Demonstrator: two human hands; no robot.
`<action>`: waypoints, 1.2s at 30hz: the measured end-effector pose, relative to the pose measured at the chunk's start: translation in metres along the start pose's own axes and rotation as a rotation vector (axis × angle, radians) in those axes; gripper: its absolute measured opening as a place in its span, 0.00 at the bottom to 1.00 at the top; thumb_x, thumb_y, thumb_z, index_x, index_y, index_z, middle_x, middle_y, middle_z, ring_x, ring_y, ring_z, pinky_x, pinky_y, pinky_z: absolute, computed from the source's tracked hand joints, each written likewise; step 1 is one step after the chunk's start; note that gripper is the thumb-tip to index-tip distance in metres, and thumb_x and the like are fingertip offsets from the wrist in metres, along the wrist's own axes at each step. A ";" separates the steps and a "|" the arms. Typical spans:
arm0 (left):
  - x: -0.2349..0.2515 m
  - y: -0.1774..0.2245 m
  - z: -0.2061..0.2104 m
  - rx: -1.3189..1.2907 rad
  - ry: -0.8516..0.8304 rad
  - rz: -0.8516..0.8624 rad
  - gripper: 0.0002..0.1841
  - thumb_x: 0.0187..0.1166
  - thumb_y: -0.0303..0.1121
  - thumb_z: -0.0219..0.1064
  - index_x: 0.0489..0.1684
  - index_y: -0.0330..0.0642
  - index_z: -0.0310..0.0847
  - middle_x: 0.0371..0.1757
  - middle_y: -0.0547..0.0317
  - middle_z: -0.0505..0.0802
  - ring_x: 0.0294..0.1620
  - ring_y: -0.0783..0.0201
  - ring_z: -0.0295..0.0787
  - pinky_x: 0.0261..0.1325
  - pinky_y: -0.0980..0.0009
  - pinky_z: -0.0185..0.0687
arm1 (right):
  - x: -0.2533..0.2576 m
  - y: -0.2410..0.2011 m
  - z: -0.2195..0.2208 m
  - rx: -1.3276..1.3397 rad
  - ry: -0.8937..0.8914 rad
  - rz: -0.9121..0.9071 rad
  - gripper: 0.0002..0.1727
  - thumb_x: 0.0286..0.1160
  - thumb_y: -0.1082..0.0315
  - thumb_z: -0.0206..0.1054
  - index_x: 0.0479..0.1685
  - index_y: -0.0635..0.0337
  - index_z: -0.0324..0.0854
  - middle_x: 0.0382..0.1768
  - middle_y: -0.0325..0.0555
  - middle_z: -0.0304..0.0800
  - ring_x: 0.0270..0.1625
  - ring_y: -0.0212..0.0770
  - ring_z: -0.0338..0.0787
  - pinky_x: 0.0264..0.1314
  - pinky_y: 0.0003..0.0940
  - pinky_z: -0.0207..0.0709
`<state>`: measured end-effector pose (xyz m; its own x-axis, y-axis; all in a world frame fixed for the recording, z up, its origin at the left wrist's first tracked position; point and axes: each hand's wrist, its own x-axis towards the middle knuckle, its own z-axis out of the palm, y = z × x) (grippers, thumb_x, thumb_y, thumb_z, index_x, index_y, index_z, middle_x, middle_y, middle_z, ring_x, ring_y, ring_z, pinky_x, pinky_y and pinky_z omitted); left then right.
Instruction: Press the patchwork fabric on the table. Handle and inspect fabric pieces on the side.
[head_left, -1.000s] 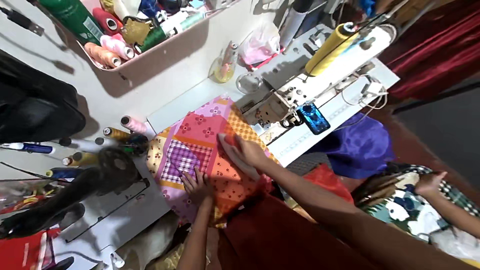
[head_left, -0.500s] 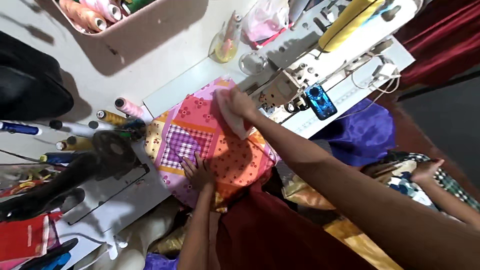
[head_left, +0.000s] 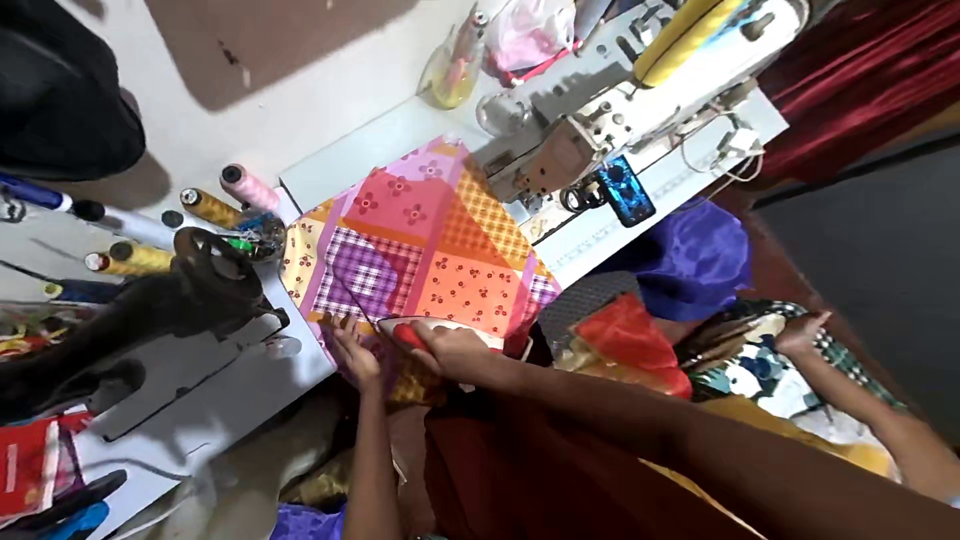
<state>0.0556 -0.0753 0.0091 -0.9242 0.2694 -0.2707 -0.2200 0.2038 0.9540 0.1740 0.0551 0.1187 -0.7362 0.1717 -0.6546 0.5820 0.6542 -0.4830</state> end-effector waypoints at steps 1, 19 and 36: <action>0.000 -0.002 0.001 0.034 0.002 0.018 0.33 0.94 0.42 0.25 0.90 0.25 0.46 0.83 0.27 0.71 0.81 0.47 0.74 0.80 0.59 0.69 | -0.001 0.004 -0.003 0.015 0.019 0.009 0.34 0.94 0.46 0.46 0.94 0.50 0.55 0.65 0.65 0.86 0.64 0.67 0.88 0.64 0.66 0.78; -0.020 -0.003 -0.009 0.457 -0.085 0.195 0.18 0.88 0.29 0.57 0.66 0.24 0.81 0.71 0.27 0.83 0.75 0.39 0.78 0.79 0.52 0.72 | -0.006 0.165 -0.082 0.078 0.490 0.285 0.31 0.90 0.47 0.55 0.85 0.57 0.69 0.52 0.73 0.90 0.54 0.76 0.90 0.56 0.76 0.77; 0.034 0.050 0.027 0.673 -0.261 0.214 0.17 0.88 0.33 0.60 0.65 0.29 0.82 0.70 0.33 0.84 0.75 0.42 0.78 0.79 0.47 0.70 | -0.017 0.014 0.015 -0.005 0.046 -0.033 0.34 0.93 0.45 0.49 0.92 0.49 0.59 0.60 0.65 0.89 0.61 0.67 0.89 0.61 0.66 0.79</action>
<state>0.0220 -0.0311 0.0439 -0.8026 0.5654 -0.1902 0.2719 0.6306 0.7270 0.1999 0.0502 0.1140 -0.7700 0.1841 -0.6109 0.5558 0.6638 -0.5005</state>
